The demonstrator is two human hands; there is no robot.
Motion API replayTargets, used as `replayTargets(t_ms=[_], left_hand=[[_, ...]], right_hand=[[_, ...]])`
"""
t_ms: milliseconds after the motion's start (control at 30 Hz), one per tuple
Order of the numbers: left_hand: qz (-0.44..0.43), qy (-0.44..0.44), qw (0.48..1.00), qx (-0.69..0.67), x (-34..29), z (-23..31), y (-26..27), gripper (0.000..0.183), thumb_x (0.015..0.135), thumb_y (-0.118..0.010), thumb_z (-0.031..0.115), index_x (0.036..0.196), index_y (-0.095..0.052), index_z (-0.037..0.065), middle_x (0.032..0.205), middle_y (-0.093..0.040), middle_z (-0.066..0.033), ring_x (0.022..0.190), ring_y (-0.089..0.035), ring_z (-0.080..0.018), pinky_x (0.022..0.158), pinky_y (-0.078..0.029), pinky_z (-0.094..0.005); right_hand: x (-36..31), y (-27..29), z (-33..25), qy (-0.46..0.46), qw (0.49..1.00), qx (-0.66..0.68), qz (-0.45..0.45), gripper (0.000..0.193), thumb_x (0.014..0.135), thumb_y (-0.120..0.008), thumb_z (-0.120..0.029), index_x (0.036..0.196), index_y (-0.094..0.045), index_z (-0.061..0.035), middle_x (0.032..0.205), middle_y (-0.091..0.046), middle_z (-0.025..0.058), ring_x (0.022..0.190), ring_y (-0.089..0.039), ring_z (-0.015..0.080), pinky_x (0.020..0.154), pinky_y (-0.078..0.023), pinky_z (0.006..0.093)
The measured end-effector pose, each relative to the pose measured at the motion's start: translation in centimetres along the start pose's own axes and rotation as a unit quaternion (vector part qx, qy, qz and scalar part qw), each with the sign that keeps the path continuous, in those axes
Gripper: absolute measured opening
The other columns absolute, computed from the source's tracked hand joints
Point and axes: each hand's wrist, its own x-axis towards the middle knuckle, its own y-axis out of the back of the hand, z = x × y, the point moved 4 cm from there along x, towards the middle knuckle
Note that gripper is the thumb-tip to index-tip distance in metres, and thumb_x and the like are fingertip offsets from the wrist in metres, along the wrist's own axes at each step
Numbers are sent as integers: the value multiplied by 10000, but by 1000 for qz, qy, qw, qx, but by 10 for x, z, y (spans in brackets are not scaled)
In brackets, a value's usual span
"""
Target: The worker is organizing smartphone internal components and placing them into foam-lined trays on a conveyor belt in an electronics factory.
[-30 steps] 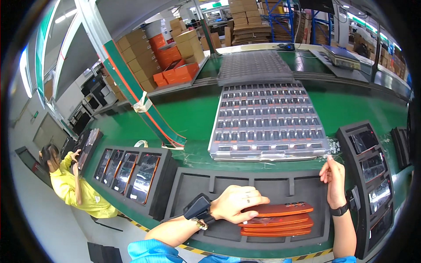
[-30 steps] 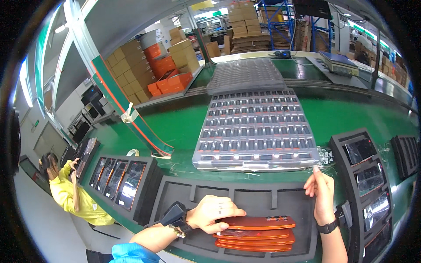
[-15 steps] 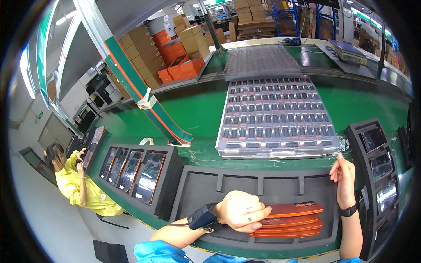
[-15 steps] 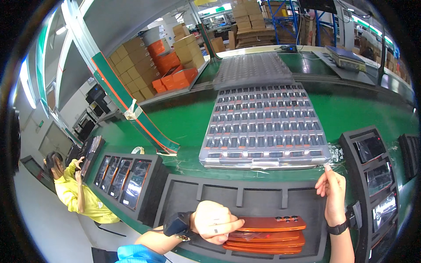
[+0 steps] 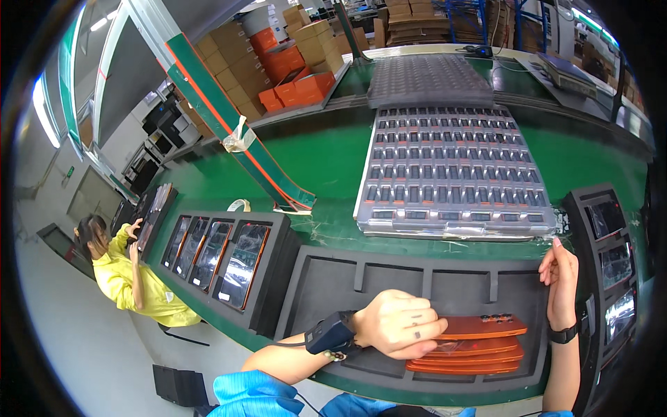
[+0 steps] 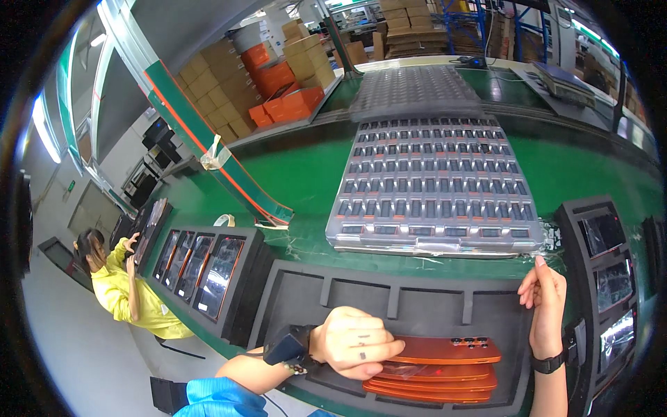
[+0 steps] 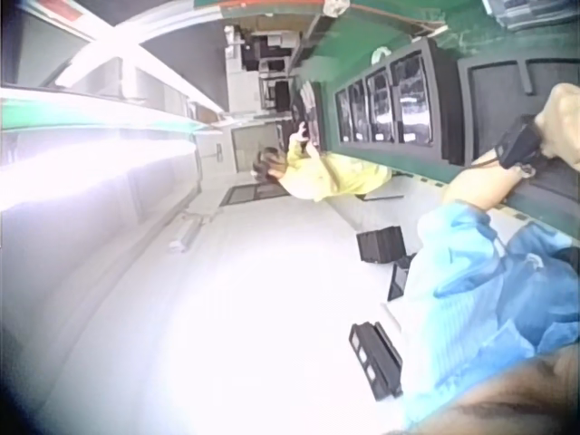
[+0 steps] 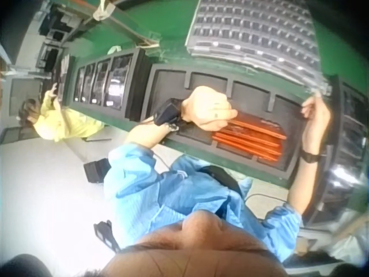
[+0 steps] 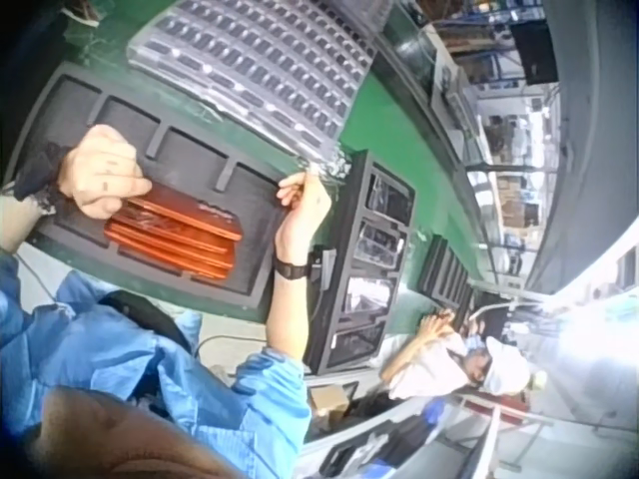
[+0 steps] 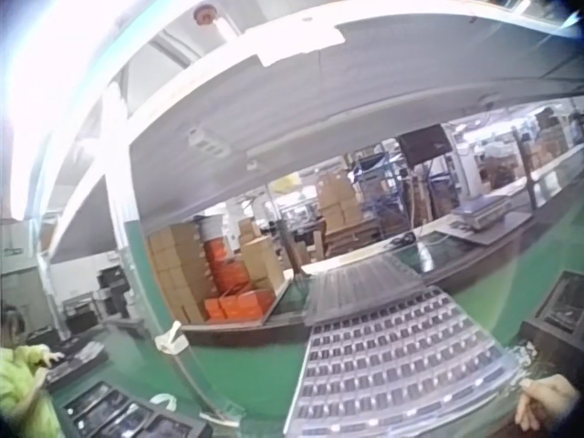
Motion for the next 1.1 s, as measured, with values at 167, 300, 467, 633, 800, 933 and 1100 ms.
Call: replayTargets(t_ms=[167,300,467,633,800,933,1100], left_hand=[[80,227,969,-50,-5,-27,-8,282,992,-479,151,913,-724,35,710,-655,-60,626,-638,-233,596,-527,-354],[69,452,879,-138,-20,-54,-19,482,1112,-357,270,912,-716,19,580,-542,-49,546,-543,-160,585,-468,-335],[54,453,883,-114,-23,-60,-25,445,1102,-394,288,878,-686,37,597,-569,-61,550,-583,-194,579,-471,-348],[-40,324,941,86,-10,-48,-26,188,1034,-537,245,947,-580,83,726,-667,-111,706,-673,-333,611,-518,-429],[-26,322,942,89,-13,-50,-26,136,1017,-566,224,975,-564,94,715,-659,-110,693,-672,-328,606,-520,-440],[-18,334,940,70,-15,-52,-27,153,1021,-555,234,976,-551,88,711,-656,-125,687,-660,-355,583,-502,-460],[-6,330,942,67,-18,-52,-27,159,1017,-556,245,988,-553,88,697,-657,-135,668,-660,-360,569,-491,-470]], right_hand=[[0,1,1,9,1000,-10,6,523,1075,-505,-383,650,-589,-91,591,-558,-10,507,-479,35,502,-326,195],[0,1,1,13,1000,-12,6,517,1075,-506,-385,653,-583,-97,599,-557,-14,513,-476,32,507,-325,192],[2,3,3,12,1000,-14,6,512,1074,-507,-391,659,-581,-100,602,-553,-19,515,-475,29,499,-316,197],[1,2,2,9,1000,-17,2,499,1075,-507,-392,664,-569,-116,603,-536,-33,522,-463,23,502,-303,197],[3,7,4,16,1000,-19,-6,498,1074,-507,-389,664,-572,-115,609,-543,-35,518,-465,22,494,-301,195],[3,6,5,37,999,-27,10,495,1078,-504,-389,667,-568,-120,612,-533,-40,532,-460,21,497,-299,196],[6,10,11,54,998,-33,-6,480,1084,-498,-395,698,-580,-122,628,-525,-39,536,-453,20,500,-298,200]])
